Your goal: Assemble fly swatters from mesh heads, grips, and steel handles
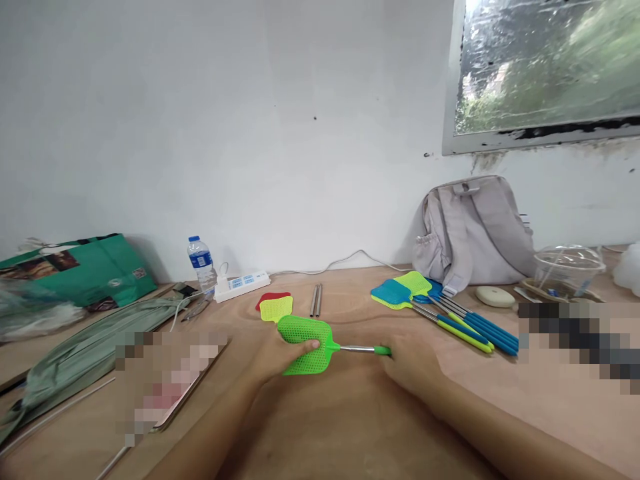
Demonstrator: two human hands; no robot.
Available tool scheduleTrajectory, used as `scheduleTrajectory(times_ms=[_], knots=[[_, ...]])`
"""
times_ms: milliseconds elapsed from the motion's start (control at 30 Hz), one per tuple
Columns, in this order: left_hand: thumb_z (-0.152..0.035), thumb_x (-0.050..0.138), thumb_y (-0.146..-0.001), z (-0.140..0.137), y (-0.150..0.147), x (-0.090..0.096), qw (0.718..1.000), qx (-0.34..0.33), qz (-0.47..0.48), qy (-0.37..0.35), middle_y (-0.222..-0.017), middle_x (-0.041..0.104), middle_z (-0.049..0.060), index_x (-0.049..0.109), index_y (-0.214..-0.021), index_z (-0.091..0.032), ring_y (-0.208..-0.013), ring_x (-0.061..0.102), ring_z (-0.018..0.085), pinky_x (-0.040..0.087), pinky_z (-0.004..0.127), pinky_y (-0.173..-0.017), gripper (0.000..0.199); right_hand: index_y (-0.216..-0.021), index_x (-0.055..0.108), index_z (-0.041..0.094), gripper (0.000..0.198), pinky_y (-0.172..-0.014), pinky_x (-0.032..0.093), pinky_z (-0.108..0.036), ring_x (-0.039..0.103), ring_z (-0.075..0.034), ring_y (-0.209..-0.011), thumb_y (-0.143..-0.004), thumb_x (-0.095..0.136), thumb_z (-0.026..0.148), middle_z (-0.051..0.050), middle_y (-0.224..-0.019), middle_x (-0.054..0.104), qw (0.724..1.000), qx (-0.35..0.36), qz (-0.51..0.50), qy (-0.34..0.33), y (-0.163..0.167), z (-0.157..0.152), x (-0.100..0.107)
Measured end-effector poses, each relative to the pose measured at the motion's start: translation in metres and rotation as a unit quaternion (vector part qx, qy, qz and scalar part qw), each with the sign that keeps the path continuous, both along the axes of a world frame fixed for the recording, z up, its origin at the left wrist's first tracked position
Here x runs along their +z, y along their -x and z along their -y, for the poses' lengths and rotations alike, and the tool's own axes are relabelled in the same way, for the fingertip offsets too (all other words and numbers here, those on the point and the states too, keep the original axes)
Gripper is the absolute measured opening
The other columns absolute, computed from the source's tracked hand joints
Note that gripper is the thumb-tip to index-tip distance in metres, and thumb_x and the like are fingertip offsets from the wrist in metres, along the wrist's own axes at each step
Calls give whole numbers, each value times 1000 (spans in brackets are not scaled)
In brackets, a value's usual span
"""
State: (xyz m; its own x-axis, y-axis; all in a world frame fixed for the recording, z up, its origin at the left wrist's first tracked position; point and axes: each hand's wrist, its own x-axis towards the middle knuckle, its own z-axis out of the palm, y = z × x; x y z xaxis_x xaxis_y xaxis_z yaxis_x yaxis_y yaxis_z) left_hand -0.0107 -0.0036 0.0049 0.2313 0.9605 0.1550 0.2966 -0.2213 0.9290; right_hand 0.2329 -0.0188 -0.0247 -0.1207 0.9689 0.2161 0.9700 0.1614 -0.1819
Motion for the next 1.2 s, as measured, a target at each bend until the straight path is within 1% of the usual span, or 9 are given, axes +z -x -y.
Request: scheduleTrajectory(times_ms=[200,433,533,633,733,800,933,1033,1200], knots=[[-36,72,-55,3,-2,-2,999,26,17,24,-87,68,7,61,-82,-15,-81,63,21,51,33,-70,36,-67,63,21,19,-54,25,-25,55,-20,-72,-68,45,18,-5,-73,64,1000,-18,0,2,-2,2,2],[-35,73,-54,0,-2,-8,998,-8,49,43,-90,67,7,61,-86,-15,-84,62,21,51,33,-72,40,-66,62,21,16,-55,26,-25,54,-19,-72,-67,46,17,-4,-74,64,1000,-10,2,19,-1,0,-9],[-36,74,-53,-3,2,-10,996,1,60,62,-91,67,9,59,-88,-14,-84,62,22,51,34,-73,44,-64,59,20,14,-56,29,-25,54,-17,-68,-69,46,20,-3,-70,62,999,35,-8,-6,-1,-1,-5],[-35,74,-53,-7,9,-12,987,10,130,92,-91,66,10,56,-90,-13,-83,62,22,50,34,-73,47,-76,58,19,14,-58,33,-24,54,-16,-67,-72,45,23,-3,-73,62,992,117,-27,-28,-7,-2,10],[-35,72,-56,-11,18,-12,969,0,228,90,-90,65,7,51,-93,-16,-81,62,19,49,32,-72,46,-95,56,20,24,-69,39,-27,56,-18,-82,-81,40,31,-6,-92,62,975,218,-22,-30,-21,-4,25],[-39,66,-61,-14,26,-12,962,-5,264,67,-88,63,3,47,-94,-19,-73,62,16,49,29,-67,43,-103,54,23,28,-77,39,-30,54,-19,-94,-84,36,33,-6,-102,61,969,246,-8,-32,-32,-6,30],[-36,56,-67,-24,44,-15,972,28,232,-37,-80,59,-2,42,-87,-22,-54,57,10,47,29,-60,28,-116,46,25,34,-77,40,-33,55,-21,-96,-86,31,33,-6,-111,58,986,144,0,-84,-56,-20,21],[-24,50,-67,-32,55,-21,975,117,139,-128,-70,53,-5,43,-77,-20,-52,51,8,42,23,-57,13,-118,43,20,37,-76,40,-32,55,-22,-94,-86,31,35,-9,-111,57,988,46,-17,-148,-78,-35,12],[-20,42,-68,-37,59,-26,952,257,-49,-157,-59,47,-6,48,-71,-20,-50,42,9,32,20,-50,7,-108,50,12,35,-82,35,-28,52,-21,-97,-86,31,31,-15,-106,56,981,-40,-32,-187,-127,-53,7]])
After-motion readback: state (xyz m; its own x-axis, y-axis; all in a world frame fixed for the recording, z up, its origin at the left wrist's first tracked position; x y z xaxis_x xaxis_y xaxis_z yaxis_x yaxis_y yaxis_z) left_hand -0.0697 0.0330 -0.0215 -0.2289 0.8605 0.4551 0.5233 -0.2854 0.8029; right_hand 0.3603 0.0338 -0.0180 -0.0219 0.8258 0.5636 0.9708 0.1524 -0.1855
